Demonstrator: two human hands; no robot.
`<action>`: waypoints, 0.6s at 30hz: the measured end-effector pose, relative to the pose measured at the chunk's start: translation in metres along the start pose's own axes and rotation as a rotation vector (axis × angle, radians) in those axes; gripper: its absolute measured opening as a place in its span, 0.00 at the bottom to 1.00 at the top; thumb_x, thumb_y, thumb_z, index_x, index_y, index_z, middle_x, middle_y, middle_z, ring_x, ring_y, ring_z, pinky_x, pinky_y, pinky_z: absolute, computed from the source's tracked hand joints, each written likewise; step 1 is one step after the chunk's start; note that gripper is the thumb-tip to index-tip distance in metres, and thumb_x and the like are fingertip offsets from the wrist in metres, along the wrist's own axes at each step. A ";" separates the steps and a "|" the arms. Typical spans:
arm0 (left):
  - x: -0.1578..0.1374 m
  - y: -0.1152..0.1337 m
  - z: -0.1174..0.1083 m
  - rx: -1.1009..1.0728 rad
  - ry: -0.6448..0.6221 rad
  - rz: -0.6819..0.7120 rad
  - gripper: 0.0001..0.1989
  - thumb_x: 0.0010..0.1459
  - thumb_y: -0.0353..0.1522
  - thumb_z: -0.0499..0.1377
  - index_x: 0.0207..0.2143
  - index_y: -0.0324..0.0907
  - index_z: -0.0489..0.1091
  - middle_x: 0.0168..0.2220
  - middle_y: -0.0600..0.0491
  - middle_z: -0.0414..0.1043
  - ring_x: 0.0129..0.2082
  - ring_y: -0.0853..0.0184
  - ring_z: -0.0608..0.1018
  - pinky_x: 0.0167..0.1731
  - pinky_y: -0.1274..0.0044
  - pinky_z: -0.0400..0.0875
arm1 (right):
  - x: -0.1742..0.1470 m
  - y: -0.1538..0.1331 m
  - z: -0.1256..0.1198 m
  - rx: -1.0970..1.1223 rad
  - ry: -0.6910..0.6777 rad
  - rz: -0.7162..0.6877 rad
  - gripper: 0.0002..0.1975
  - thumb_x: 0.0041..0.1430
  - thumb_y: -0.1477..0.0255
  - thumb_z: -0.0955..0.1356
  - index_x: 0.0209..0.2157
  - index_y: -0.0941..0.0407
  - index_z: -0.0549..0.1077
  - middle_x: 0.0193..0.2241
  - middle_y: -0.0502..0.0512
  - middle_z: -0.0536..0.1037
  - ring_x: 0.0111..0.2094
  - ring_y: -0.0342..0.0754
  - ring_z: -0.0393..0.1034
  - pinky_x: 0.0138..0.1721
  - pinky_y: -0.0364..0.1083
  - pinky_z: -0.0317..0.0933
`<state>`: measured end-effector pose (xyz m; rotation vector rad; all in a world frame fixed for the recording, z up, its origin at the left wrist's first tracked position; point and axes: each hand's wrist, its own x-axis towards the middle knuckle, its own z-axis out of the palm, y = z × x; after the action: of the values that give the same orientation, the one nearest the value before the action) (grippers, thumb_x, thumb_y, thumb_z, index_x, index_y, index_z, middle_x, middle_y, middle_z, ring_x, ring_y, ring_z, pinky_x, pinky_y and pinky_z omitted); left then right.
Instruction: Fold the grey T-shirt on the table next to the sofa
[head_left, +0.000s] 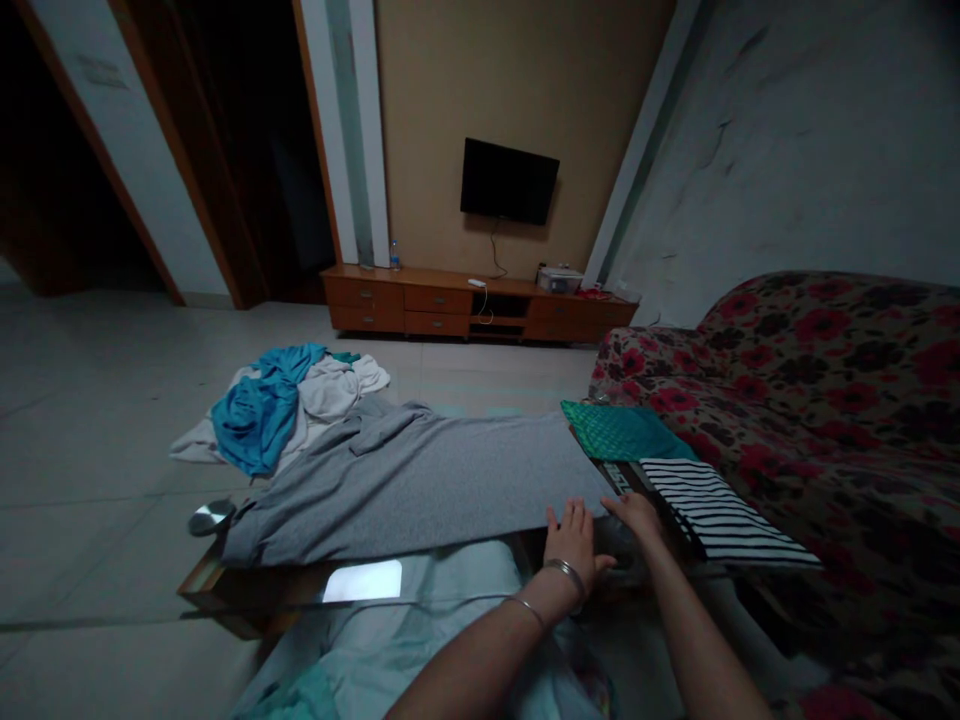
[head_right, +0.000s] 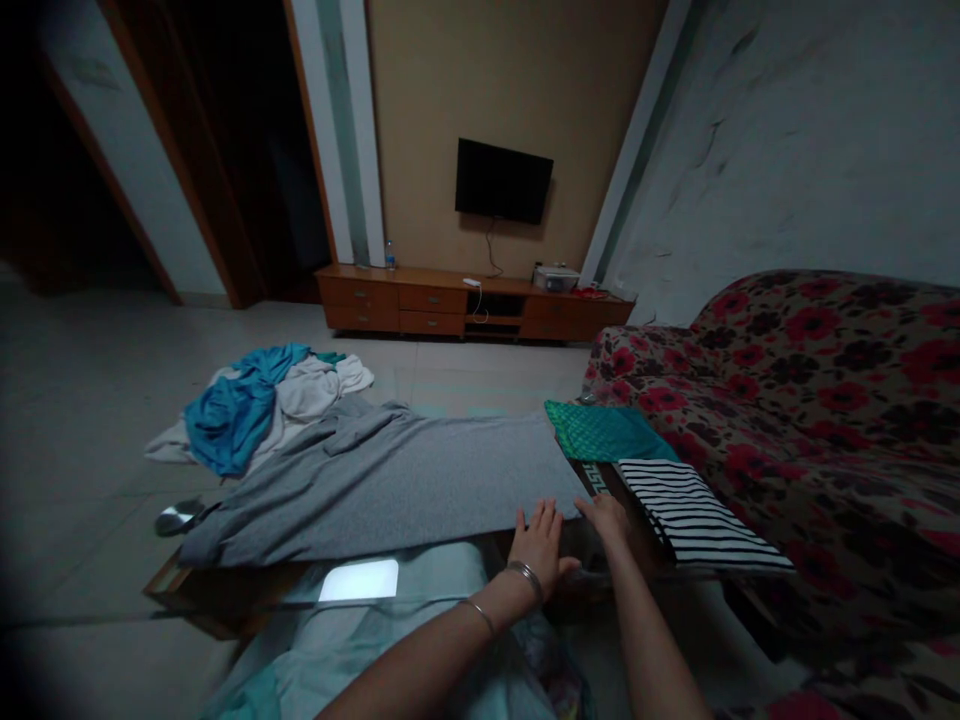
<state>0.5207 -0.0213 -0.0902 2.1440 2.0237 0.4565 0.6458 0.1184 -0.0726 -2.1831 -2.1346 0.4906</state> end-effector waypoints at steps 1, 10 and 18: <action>0.002 -0.002 0.001 0.007 0.007 -0.027 0.42 0.57 0.55 0.42 0.65 0.37 0.48 0.67 0.45 0.39 0.67 0.56 0.43 0.62 0.53 0.43 | 0.002 0.002 0.003 0.008 0.026 -0.008 0.21 0.53 0.58 0.66 0.41 0.60 0.75 0.40 0.66 0.78 0.43 0.56 0.73 0.38 0.46 0.64; -0.056 -0.056 -0.019 0.035 -0.047 -0.109 0.43 0.56 0.56 0.44 0.64 0.36 0.50 0.66 0.42 0.42 0.66 0.56 0.45 0.62 0.55 0.43 | 0.016 0.023 0.026 0.101 0.150 -0.089 0.23 0.50 0.62 0.65 0.44 0.61 0.73 0.39 0.63 0.79 0.40 0.56 0.74 0.39 0.47 0.65; -0.211 -0.220 -0.102 0.316 0.050 -0.594 0.33 0.62 0.47 0.45 0.63 0.36 0.54 0.66 0.43 0.44 0.65 0.57 0.50 0.61 0.55 0.45 | 0.013 0.043 0.032 0.102 0.095 -0.141 0.25 0.47 0.60 0.63 0.43 0.61 0.73 0.36 0.66 0.79 0.37 0.59 0.74 0.36 0.50 0.66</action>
<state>0.2713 -0.2240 -0.0884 1.5391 2.7558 0.1065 0.6794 0.1230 -0.1162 -1.9455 -2.1442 0.4648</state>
